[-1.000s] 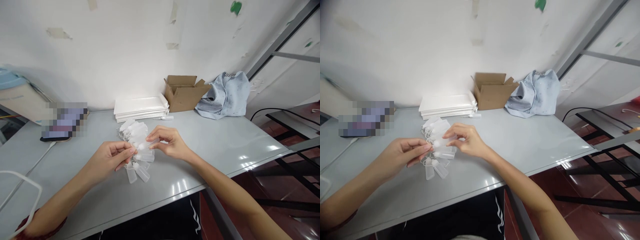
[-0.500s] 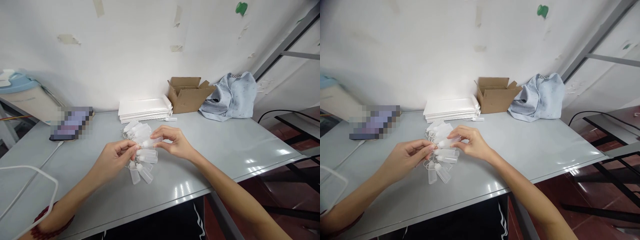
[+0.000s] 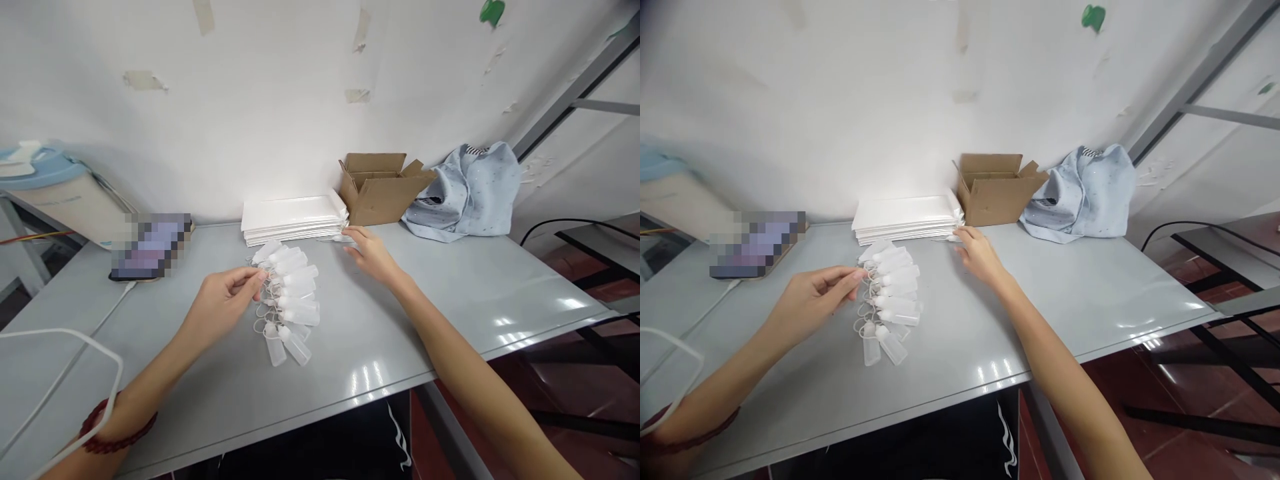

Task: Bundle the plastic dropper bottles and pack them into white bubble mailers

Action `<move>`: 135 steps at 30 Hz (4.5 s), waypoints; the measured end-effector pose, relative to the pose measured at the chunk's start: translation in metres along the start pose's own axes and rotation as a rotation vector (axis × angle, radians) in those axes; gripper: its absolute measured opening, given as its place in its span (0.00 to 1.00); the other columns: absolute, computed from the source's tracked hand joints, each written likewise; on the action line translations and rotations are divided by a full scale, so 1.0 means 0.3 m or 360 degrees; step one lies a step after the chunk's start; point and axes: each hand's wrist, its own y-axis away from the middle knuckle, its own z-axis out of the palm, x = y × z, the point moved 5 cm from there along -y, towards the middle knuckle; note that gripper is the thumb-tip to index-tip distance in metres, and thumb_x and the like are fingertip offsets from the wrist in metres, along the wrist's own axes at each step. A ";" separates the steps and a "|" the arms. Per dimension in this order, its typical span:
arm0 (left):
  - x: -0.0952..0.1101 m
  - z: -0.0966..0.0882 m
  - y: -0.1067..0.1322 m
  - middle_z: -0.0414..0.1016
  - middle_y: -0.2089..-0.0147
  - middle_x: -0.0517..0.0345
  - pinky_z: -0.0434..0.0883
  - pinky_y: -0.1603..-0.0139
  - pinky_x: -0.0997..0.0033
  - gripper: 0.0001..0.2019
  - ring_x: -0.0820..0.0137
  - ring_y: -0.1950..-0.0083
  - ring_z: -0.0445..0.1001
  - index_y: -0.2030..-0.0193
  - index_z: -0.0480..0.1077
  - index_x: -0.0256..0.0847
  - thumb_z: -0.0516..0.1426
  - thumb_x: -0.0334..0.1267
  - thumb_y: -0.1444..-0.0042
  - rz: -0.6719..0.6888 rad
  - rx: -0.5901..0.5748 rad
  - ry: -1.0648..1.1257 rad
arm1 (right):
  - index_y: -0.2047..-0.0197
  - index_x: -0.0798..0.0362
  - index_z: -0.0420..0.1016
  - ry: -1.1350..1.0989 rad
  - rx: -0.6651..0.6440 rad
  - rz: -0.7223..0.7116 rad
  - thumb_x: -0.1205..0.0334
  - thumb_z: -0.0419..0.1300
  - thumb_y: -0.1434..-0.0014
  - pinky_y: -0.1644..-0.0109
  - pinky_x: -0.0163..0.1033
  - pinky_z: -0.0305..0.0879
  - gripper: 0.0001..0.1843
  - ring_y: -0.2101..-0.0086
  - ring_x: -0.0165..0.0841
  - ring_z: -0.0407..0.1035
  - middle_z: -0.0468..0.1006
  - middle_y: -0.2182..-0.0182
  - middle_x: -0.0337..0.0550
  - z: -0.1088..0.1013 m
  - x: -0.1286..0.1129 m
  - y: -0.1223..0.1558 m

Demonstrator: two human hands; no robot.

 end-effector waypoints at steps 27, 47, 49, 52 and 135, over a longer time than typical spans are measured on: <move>0.055 0.001 -0.050 0.70 0.72 0.62 0.61 0.77 0.75 0.18 0.77 0.79 0.60 0.55 0.73 0.39 0.53 0.50 0.41 -0.0009 0.0049 0.0359 | 0.57 0.54 0.73 -0.0667 0.0120 -0.0017 0.59 0.57 0.39 0.65 0.36 0.63 0.10 0.62 0.34 0.69 0.77 0.62 0.45 -0.097 -0.218 -0.012; 0.021 -0.009 -0.001 0.62 0.82 0.66 0.57 0.78 0.77 0.15 0.78 0.80 0.58 0.72 0.72 0.40 0.56 0.48 0.42 -0.0050 0.0049 0.0535 | 0.52 0.54 0.68 -0.0527 0.0022 -0.0562 0.66 0.53 0.36 0.57 0.43 0.69 0.09 0.60 0.35 0.69 0.74 0.60 0.49 -0.059 -0.404 0.046; 0.014 -0.010 0.000 0.63 0.82 0.66 0.57 0.79 0.77 0.14 0.78 0.80 0.58 0.71 0.73 0.40 0.57 0.48 0.43 -0.0078 0.0063 0.0523 | 0.53 0.54 0.68 -0.0517 0.0022 -0.0578 0.67 0.53 0.37 0.57 0.43 0.69 0.09 0.60 0.36 0.69 0.74 0.60 0.49 -0.054 -0.410 0.050; 0.000 -0.012 0.000 0.70 0.76 0.62 0.60 0.79 0.76 0.13 0.77 0.79 0.62 0.63 0.76 0.42 0.58 0.49 0.44 -0.0100 0.0064 0.0580 | 0.53 0.54 0.68 -0.0512 0.0061 -0.0566 0.68 0.53 0.37 0.57 0.43 0.68 0.09 0.60 0.36 0.69 0.75 0.60 0.49 -0.054 -0.414 0.055; -0.004 0.087 0.021 0.69 0.77 0.60 0.66 0.76 0.82 0.09 0.78 0.75 0.65 0.70 0.76 0.36 0.63 0.40 0.47 -0.0358 -0.0463 0.1368 | 0.52 0.56 0.65 -0.0522 0.0070 -0.0556 0.70 0.48 0.35 0.63 0.40 0.70 0.10 0.64 0.33 0.68 0.72 0.61 0.51 -0.035 -0.434 0.110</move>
